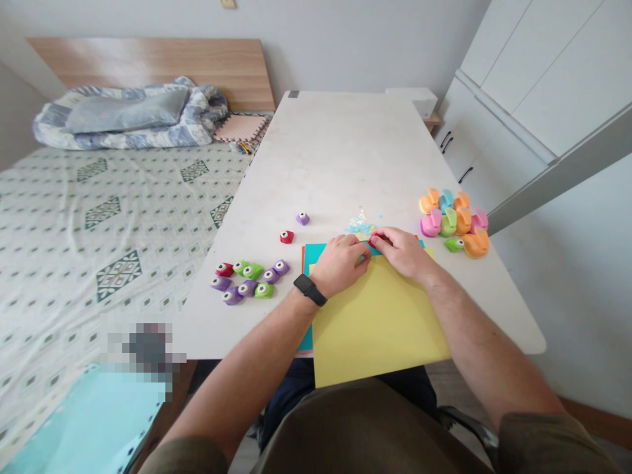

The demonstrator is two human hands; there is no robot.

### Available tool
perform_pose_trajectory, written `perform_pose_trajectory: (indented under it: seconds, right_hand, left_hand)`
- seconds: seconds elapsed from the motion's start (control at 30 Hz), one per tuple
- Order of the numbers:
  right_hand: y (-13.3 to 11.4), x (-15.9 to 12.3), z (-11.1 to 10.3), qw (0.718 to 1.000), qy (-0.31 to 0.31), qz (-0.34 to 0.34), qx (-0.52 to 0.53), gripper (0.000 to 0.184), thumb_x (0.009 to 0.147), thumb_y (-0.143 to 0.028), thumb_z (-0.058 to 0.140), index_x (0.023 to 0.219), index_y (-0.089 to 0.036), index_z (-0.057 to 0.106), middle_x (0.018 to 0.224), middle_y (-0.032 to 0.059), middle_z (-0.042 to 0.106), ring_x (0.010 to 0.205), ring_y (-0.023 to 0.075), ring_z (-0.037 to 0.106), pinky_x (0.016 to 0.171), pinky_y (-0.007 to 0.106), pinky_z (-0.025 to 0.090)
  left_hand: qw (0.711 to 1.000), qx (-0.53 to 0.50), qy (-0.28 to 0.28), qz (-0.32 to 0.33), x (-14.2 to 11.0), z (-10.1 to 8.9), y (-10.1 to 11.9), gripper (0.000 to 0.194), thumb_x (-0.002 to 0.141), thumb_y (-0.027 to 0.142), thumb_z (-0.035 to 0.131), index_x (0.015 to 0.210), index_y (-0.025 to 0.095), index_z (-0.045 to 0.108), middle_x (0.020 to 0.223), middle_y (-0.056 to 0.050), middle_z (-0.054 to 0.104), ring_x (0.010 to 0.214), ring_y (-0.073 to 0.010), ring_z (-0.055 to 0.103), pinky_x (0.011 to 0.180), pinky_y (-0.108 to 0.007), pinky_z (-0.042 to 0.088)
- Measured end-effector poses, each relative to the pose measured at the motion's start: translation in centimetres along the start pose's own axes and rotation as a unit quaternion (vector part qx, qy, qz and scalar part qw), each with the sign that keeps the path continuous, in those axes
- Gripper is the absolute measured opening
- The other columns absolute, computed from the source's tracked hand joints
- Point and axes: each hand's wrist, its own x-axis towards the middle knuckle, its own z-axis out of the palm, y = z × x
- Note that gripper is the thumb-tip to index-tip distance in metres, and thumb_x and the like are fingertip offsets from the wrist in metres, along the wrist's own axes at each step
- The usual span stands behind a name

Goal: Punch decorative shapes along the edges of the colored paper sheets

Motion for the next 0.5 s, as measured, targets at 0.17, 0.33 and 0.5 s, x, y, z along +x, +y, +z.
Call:
perform_pose_trajectory:
  seconds: [0.17, 0.33, 0.5]
  right_hand:
    - [0.15, 0.02, 0.14, 1.0, 0.001, -0.003, -0.007, 0.028, 0.101, -0.039, 0.053, 0.108, -0.02, 0.071, 0.104, 0.0071, 0.074, 0.095, 0.0222, 0.066, 0.085, 0.033, 0.047]
    - [0.27, 0.02, 0.18, 1.0, -0.001, -0.003, -0.012, 0.027, 0.101, -0.04, 0.052, 0.108, -0.021, 0.071, 0.104, 0.0068, 0.074, 0.095, 0.0226, 0.066, 0.084, 0.032, 0.047]
    - [0.12, -0.01, 0.14, 1.0, -0.005, -0.001, -0.013, 0.027, 0.102, -0.04, 0.052, 0.108, -0.02, 0.071, 0.104, 0.0075, 0.074, 0.095, 0.0225, 0.066, 0.085, 0.033, 0.048]
  left_hand:
    - [1.0, 0.02, -0.014, 0.008, 0.08, 0.02, -0.03, 0.014, 0.092, 0.019, 0.059, 0.094, 0.021, 0.073, 0.093, -0.007, 0.067, 0.089, -0.0216, 0.064, 0.086, -0.035, 0.05]
    - [0.999, 0.029, -0.035, 0.011, 0.16, 0.04, 0.1, 0.015, 0.093, 0.017, 0.056, 0.093, 0.019, 0.071, 0.09, -0.006, 0.069, 0.084, -0.02, 0.064, 0.082, -0.033, 0.05]
    - [0.998, 0.048, -0.048, 0.006, 0.15, 0.05, 0.33, 0.016, 0.095, 0.018, 0.053, 0.092, 0.018, 0.069, 0.091, -0.006, 0.071, 0.084, -0.0203, 0.066, 0.08, -0.032, 0.05]
